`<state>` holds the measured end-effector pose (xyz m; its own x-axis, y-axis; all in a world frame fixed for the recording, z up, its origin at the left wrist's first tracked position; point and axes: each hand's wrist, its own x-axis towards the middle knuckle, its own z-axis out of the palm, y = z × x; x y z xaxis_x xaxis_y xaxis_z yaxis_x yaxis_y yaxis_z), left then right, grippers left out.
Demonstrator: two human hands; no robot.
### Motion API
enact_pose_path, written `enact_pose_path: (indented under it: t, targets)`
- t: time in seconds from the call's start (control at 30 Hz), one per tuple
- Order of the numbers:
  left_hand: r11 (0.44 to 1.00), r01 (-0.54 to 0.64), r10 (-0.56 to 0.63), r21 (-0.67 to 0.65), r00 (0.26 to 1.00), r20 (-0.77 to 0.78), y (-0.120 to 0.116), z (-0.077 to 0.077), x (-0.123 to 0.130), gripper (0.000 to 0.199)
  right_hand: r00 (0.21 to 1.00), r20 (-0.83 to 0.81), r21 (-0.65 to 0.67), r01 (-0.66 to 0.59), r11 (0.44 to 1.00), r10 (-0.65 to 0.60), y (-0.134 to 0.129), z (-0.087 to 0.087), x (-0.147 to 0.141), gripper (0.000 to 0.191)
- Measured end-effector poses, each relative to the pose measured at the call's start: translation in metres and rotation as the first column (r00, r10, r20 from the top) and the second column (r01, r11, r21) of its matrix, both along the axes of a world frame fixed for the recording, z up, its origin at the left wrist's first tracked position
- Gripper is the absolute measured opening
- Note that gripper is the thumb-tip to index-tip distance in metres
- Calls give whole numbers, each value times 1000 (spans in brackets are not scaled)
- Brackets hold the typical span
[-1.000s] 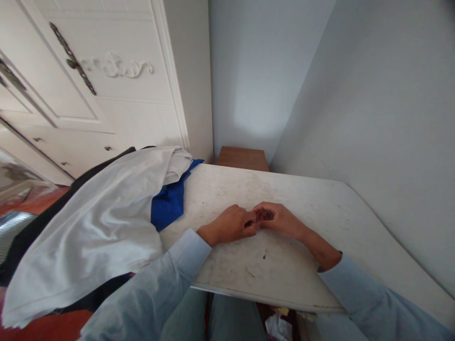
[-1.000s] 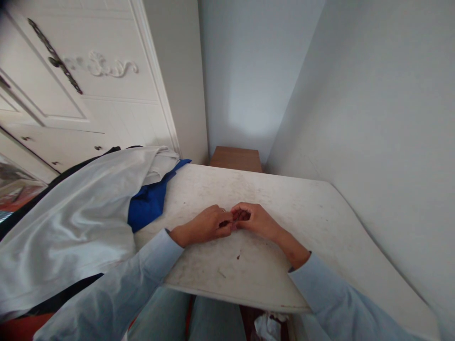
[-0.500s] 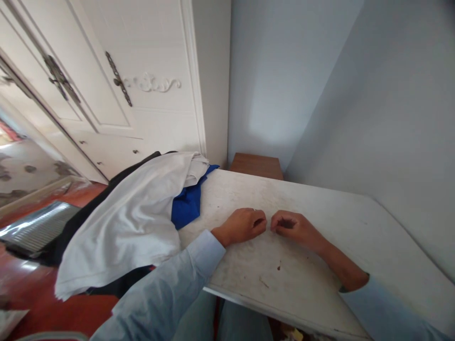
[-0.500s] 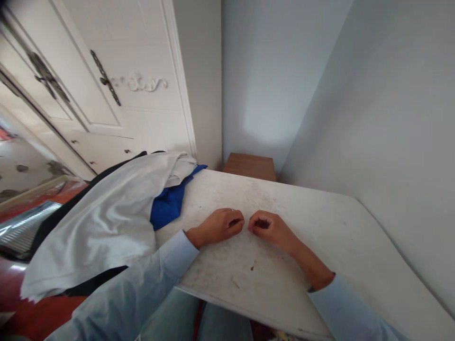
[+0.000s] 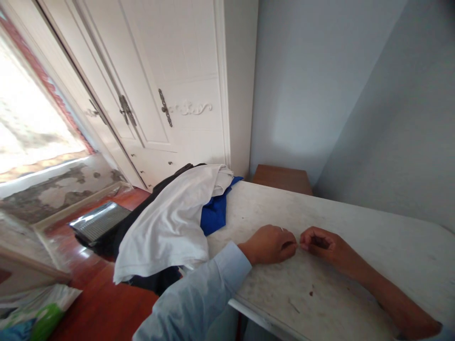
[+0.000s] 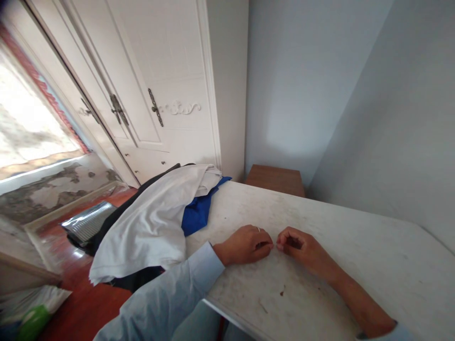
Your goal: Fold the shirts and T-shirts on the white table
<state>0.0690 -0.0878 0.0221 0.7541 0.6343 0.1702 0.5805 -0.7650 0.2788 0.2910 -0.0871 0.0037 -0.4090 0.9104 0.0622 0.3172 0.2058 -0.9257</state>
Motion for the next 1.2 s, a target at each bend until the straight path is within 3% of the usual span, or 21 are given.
enact_pose_path:
  t: [0.37, 0.57, 0.63, 0.7, 0.8, 0.87, 1.0, 1.1, 1.2]
  targets:
    - [999, -24, 24, 47, 1000, 1, -3, -7, 1, 23, 994, 100, 52, 45, 998, -50, 5, -11, 4, 40]
    - [1000, 12, -13, 17, 997, 81, 2, -16, -3, 21, 998, 44, 55, 47, 997, -50, 2, -7, 3, 37]
    - [999, -42, 39, 20, 992, 117, 1, -16, -5, 19, 998, 36, 47, 40, 998, -42, 1, -3, 2, 35]
    - [981, -190, 184, 29, 970, 156, -1, -15, -9, 18, 999, 29, 45, 31, 999, -32, 2, -2, 1, 35]
    - [876, -479, 459, 58, 864, 209, -3, -7, -19, 19, 1000, -9, 62, 16, 998, -15, 5, -4, 2, 34]
    - [781, -611, 576, 126, 784, 233, -3, 2, -32, 21, 999, -34, 64, -7, 998, 9, 8, -8, 3, 33]
    - [611, -730, 708, 308, 677, 200, 3, 32, -73, 27, 995, -100, 63, -6, 998, 12, 11, -14, 3, 34]
    - [465, -791, 842, 398, 534, 75, 15, 61, -112, 41, 988, -155, 72, 18, 997, -6, 12, -19, 2, 33]
    - [403, -810, 907, 427, 415, -70, 27, 87, -148, 51, 988, -154, 91, 29, 995, -15, 12, -21, 1, 29]
